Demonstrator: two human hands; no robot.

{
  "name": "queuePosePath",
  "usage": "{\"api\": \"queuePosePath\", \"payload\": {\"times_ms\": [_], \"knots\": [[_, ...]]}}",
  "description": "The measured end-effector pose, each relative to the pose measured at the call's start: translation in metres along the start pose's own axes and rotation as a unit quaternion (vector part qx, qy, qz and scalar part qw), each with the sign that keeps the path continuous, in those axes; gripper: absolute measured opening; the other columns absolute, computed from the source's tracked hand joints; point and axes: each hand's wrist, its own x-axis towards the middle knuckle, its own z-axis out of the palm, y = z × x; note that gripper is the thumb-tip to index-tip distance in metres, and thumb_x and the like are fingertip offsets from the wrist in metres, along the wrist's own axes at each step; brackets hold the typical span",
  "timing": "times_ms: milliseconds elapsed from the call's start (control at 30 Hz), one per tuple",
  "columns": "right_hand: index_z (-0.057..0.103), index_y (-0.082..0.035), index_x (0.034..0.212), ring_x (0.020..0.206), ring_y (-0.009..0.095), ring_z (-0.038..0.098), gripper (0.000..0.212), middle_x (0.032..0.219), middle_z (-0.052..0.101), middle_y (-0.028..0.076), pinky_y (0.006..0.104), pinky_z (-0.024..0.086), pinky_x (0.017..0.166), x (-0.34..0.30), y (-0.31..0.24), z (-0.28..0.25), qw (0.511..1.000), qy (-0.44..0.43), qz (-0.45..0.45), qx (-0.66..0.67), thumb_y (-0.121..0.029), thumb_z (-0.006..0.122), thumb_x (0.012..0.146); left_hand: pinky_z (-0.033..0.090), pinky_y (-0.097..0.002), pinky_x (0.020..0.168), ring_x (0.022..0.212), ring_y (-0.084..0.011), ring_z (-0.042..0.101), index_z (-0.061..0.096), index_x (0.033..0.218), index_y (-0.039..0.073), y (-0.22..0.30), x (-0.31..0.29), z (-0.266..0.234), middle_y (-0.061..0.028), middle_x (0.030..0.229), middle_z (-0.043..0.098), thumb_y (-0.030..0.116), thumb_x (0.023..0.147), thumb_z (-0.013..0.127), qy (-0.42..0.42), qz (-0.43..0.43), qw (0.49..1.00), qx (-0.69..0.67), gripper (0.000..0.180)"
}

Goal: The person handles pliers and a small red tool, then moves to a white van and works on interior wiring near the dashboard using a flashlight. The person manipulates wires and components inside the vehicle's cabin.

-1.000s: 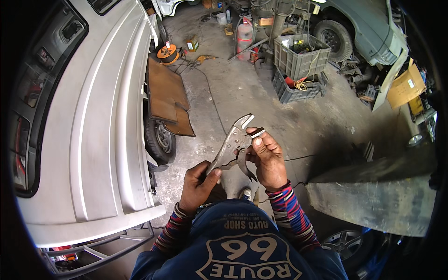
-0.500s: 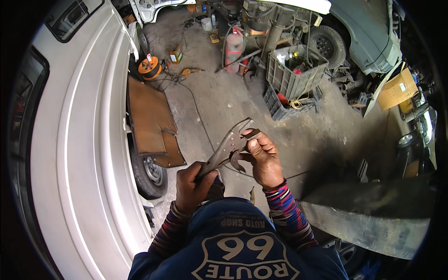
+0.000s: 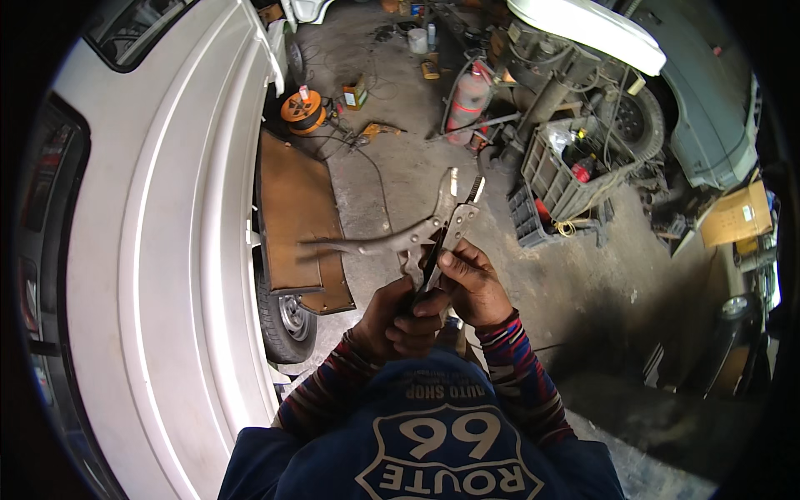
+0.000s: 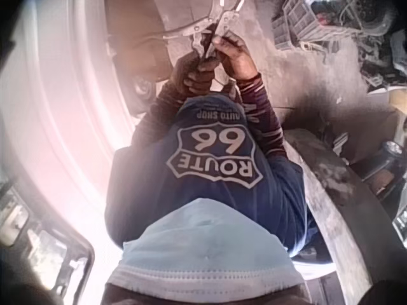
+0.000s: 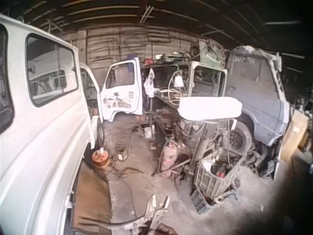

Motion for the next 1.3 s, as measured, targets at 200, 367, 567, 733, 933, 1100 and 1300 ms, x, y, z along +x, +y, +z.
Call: {"api": "queuePosePath", "payload": {"times_ms": [200, 367, 567, 733, 933, 1100, 1300], "knots": [[0.053, -0.004, 0.146, 0.112, 0.017, 0.063, 0.046, 0.125, 0.067, 0.007, 0.0319, 0.051, 0.097, 0.036, -0.033, -0.008, 0.993, -0.112, -0.026, -0.032, -0.010, 0.062, 0.102, 0.023, -0.0236, 0.035, 0.035, -0.0047, 0.029, 0.057, 0.090, 0.010, 0.024, 0.021, 0.014, 0.0063, 0.052, 0.038, 0.051, 0.109, 0.029, 0.057, 0.077, 0.995, 0.015, 0.053], [0.049, -0.005, 0.149, 0.096, 0.014, 0.063, 0.049, 0.130, 0.067, 0.009, 0.0312, 0.052, 0.080, 0.056, -0.067, -0.037, 0.985, -0.104, -0.113, -0.074, -0.013, 0.062, 0.102, 0.031, -0.0245, 0.044, 0.044, -0.0092, 0.038, 0.064, 0.107, 0.006, 0.040, 0.066, 0.029, 0.0021, 0.060, 0.045, 0.053, 0.108, 0.032, 0.264, 0.216, 0.919, 0.196, 0.057], [0.044, -0.006, 0.150, 0.120, 0.029, 0.065, 0.055, 0.133, 0.065, 0.010, 0.0393, 0.050, 0.099, 0.071, -0.115, -0.078, 0.978, -0.096, -0.187, -0.016, -0.016, 0.065, 0.101, 0.035, -0.0225, 0.055, 0.059, -0.0058, 0.044, 0.064, 0.120, 0.003, 0.050, 0.117, 0.045, 0.0031, 0.073, 0.050, 0.040, 0.109, 0.046, 0.315, 0.283, 0.753, 0.503, 0.043], [0.044, -0.006, 0.150, 0.119, 0.029, 0.066, 0.053, 0.134, 0.065, 0.009, 0.0405, 0.050, 0.100, 0.076, -0.143, -0.105, 0.976, -0.094, -0.194, -0.017, -0.016, 0.064, 0.102, 0.036, -0.0216, 0.054, 0.061, -0.0041, 0.045, 0.062, 0.122, 0.002, 0.056, 0.154, 0.049, 0.0034, 0.075, 0.050, 0.029, 0.109, 0.051, 0.327, 0.271, 0.720, 0.549, 0.032], [0.044, -0.007, 0.150, 0.119, 0.031, 0.066, 0.052, 0.132, 0.065, 0.009, 0.0436, 0.050, 0.105, 0.078, -0.156, -0.124, 0.978, -0.095, -0.185, 0.014, -0.016, 0.063, 0.102, 0.038, -0.0215, 0.053, 0.060, -0.0040, 0.045, 0.060, 0.123, 0.000, 0.061, 0.178, 0.045, 0.0038, 0.073, 0.050, 0.028, 0.109, 0.052, 0.330, 0.273, 0.700, 0.572, 0.032], [0.045, -0.008, 0.149, 0.119, 0.033, 0.066, 0.050, 0.133, 0.065, 0.009, 0.0474, 0.050, 0.107, 0.078, -0.165, -0.132, 0.978, -0.098, -0.185, 0.023, -0.013, 0.062, 0.102, 0.037, -0.0217, 0.052, 0.059, -0.0032, 0.044, 0.061, 0.120, 0.000, 0.060, 0.188, 0.046, 0.0045, 0.073, 0.049, 0.027, 0.109, 0.054, 0.323, 0.276, 0.700, 0.573, 0.030], [0.045, -0.006, 0.149, 0.121, 0.030, 0.064, 0.051, 0.133, 0.065, 0.011, 0.0500, 0.049, 0.109, 0.072, -0.170, -0.137, 0.976, -0.096, -0.194, 0.038, -0.009, 0.062, 0.101, 0.038, -0.0235, 0.054, 0.061, -0.0051, 0.045, 0.061, 0.118, 0.000, 0.057, 0.198, 0.044, 0.0033, 0.075, 0.050, 0.023, 0.106, 0.059, 0.318, 0.292, 0.720, 0.544, 0.027]]}}
